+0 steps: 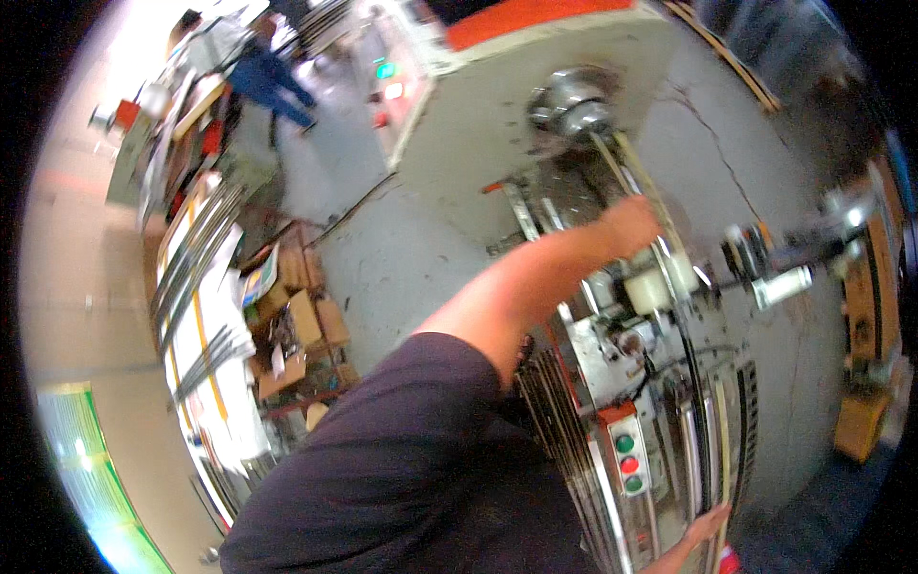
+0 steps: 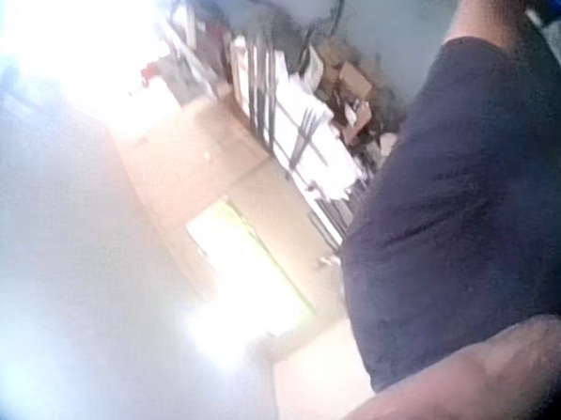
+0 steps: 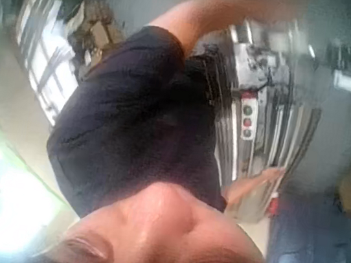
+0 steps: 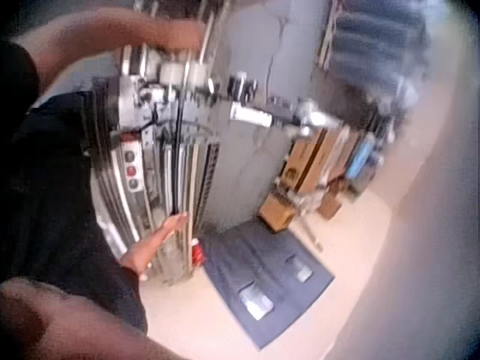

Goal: The person repeatedly feeds long metal rods through a wrapping machine, applies tape to each rod, and stacks the finished rods. The person also moves stacks of rods between the machine and a nearby table.

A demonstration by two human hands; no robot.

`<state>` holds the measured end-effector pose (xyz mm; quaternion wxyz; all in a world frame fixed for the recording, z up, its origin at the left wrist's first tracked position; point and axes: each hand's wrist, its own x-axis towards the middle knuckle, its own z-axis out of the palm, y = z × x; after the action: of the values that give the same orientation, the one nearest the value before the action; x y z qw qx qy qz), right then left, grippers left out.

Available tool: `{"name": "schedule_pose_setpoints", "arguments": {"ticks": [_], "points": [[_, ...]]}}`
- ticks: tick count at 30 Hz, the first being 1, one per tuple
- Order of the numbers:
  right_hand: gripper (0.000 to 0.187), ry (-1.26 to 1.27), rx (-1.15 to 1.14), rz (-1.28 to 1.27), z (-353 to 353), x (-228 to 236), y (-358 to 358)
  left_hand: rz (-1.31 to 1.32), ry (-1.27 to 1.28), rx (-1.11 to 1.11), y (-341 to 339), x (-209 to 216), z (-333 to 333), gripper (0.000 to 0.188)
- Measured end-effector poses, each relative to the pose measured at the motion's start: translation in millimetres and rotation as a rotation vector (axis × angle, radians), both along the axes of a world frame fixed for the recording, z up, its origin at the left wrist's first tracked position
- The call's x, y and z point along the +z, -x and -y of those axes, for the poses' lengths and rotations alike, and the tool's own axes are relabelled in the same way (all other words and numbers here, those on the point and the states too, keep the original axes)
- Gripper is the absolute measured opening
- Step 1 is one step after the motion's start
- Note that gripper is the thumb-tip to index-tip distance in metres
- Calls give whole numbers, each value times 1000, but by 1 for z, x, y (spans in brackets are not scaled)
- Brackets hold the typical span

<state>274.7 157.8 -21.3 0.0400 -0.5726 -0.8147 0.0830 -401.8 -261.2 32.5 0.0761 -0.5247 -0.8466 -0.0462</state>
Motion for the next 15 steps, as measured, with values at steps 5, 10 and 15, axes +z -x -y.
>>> {"name": "schedule_pose_setpoints", "arguments": {"ticks": [5, 10, 15], "points": [[55, -33, -59, 166, 11, -7, 19, 53, 121, 29, 1, 3, -24, 12], [46, -84, 79, 219, 3, -19, 28, 128, 188, 81, 7, 8, -10, 16], [38, -600, 539, 316, -30, -33, -20, 122, 205, 75, 22, 1, -2, 17]]}}
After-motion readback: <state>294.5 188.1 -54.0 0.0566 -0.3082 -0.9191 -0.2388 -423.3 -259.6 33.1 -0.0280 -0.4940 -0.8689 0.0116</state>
